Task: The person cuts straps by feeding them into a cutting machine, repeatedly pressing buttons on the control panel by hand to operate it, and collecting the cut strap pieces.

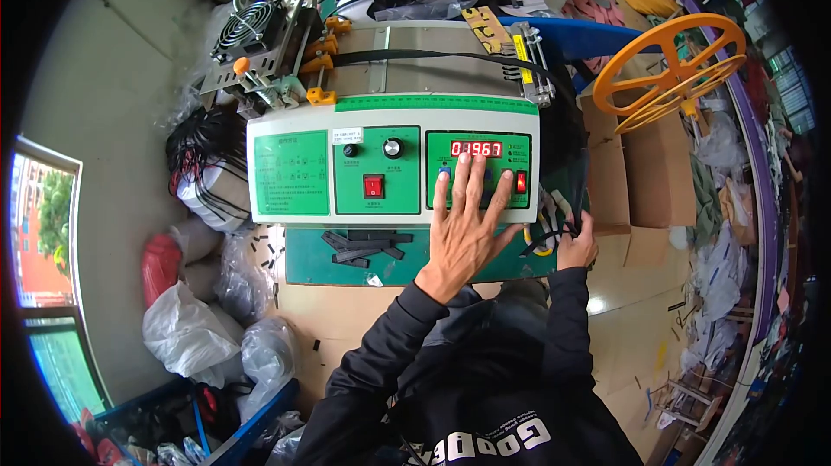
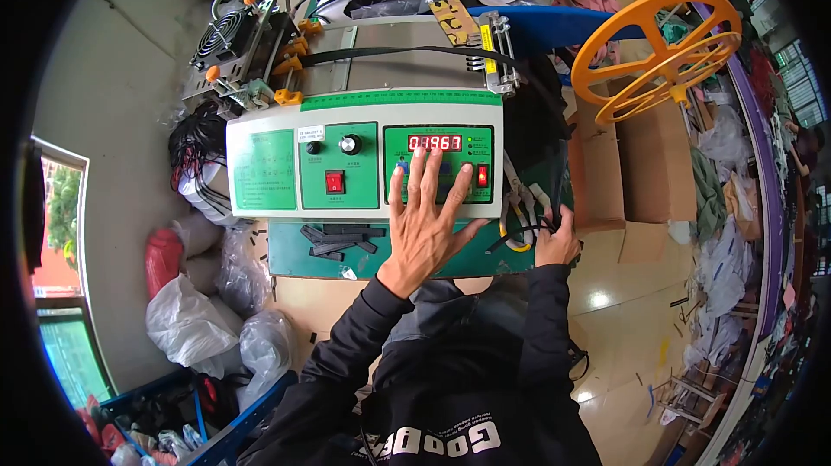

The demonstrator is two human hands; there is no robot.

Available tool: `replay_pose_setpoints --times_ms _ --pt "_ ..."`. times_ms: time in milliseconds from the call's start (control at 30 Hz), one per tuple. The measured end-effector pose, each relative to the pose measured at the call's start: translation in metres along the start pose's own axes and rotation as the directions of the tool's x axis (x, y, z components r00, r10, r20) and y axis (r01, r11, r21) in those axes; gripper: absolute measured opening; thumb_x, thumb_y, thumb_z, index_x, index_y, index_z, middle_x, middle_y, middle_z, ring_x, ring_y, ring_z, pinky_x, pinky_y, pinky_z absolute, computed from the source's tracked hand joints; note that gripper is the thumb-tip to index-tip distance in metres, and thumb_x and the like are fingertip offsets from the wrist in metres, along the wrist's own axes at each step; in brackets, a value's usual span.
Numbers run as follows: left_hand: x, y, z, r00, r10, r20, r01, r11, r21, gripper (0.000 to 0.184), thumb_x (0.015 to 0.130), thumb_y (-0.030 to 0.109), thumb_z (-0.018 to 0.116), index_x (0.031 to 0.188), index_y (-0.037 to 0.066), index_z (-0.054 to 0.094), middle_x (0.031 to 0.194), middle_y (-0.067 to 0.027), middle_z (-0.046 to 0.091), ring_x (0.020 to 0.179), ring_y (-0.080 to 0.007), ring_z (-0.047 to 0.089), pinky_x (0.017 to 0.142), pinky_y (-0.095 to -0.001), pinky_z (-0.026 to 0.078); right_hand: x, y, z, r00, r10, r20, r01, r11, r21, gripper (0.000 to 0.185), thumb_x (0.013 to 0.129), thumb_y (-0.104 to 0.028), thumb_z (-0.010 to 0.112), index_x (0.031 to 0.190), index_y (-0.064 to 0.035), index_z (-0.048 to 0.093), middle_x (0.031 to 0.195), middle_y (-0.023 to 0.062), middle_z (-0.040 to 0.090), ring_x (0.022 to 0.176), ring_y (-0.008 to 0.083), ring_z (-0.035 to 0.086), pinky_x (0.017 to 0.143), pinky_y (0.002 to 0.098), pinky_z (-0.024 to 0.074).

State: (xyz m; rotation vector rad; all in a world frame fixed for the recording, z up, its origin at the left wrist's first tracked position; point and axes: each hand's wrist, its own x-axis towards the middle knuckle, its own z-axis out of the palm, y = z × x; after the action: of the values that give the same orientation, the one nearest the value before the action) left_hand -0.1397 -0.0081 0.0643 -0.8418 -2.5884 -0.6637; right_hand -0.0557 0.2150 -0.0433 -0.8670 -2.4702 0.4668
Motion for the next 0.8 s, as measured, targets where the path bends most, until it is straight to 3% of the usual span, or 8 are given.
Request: replay_pose_setpoints --times_ms 167,800 --pt "-0.0004 0.0002 0.0013 1.000 0.015 -0.018 -0.014 0.999 0.046 0.074 0.073 0.045 0.060 0.136 0.013 0.036 0.142 -0.0219 0.025 0.133 -0.0351 0.023 0.107 -0.0464 0.013 0.0011 -0.0014 -0.0024 0.999 0.020 0.044 -0.017 0.998 -0.054 0.042 0.068 -0.011 0.057 0.109 -0.0159 0.053 0.082 0.0145 0.066 0.069 0.0430 0.056 0.064 0.0459 0.0404" --pt "-0.0001 0.0024 0.0024 1.000 -0.022 0.005 0.022 0.999 0.030 0.074 0.073 0.045 0.062 0.136 0.017 0.037 0.143 -0.0200 0.024 0.133 -0.0352 0.023 0.107 -0.0467 0.010 0.0023 0.0015 0.0011 0.999 0.003 0.032 -0.001 0.999 -0.046 0.038 0.068 -0.012 0.058 0.106 -0.0146 0.054 0.077 0.0163 0.065 0.067 0.0425 0.056 0.061 0.0451 0.0408"
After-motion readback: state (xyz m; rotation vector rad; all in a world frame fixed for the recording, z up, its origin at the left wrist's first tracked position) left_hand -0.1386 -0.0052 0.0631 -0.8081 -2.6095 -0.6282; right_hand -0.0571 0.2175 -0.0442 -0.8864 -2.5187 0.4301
